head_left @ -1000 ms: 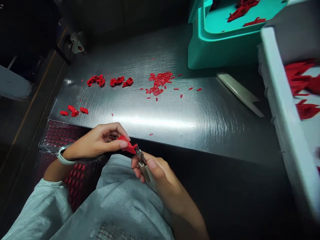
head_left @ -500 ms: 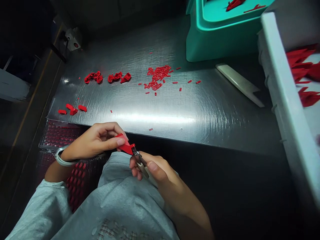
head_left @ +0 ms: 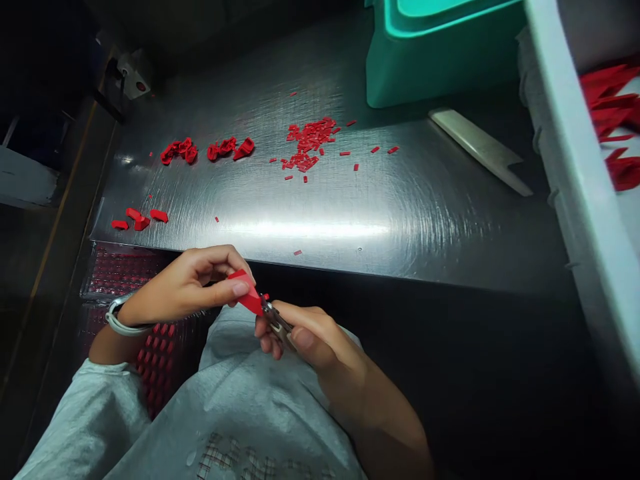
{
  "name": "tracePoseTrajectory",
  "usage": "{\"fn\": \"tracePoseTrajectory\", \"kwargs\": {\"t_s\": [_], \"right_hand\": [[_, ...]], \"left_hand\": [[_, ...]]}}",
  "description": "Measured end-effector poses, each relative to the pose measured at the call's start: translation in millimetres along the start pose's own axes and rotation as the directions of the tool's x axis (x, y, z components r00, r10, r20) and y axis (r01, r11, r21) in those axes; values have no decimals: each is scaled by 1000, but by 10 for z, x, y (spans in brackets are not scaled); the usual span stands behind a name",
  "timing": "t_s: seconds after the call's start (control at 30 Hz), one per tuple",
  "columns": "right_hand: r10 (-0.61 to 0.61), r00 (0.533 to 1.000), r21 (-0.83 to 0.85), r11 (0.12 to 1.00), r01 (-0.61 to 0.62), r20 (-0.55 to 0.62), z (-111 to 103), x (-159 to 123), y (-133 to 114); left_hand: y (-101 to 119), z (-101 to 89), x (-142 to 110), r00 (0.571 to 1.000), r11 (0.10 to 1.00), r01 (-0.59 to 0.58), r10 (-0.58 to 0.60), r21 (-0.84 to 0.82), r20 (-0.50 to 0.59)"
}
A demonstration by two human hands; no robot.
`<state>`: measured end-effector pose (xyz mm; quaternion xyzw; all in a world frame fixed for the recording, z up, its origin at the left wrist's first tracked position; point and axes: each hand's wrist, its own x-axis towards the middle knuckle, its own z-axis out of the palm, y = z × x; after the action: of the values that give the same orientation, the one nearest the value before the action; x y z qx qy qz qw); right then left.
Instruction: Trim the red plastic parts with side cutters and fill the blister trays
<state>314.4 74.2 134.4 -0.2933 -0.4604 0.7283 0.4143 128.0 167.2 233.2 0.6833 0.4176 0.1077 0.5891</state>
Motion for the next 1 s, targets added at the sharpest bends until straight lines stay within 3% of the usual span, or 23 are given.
{"fn": "tracePoseTrajectory", "kwargs": {"t_s": [0.2,0.37,0.7,1.0], "right_hand": [[-8,1000,10,1000,8,0,16,-1,1],[28,999,-59,998,-29,-25,50,4,-73],[18,995,-142,989,-32,-97,98,4,-53],[31,998,-132,990,-38,-54,95,10,-77]], "left_hand": [[13,17,-2,1000,1000,4,-4,15,16],[1,37,-6,998,1000,-13,14,9,-54],[-27,38,-18,996,1000,0,0,2,-87],[-44,9,-20,993,999,-41,42,13,-109]]}}
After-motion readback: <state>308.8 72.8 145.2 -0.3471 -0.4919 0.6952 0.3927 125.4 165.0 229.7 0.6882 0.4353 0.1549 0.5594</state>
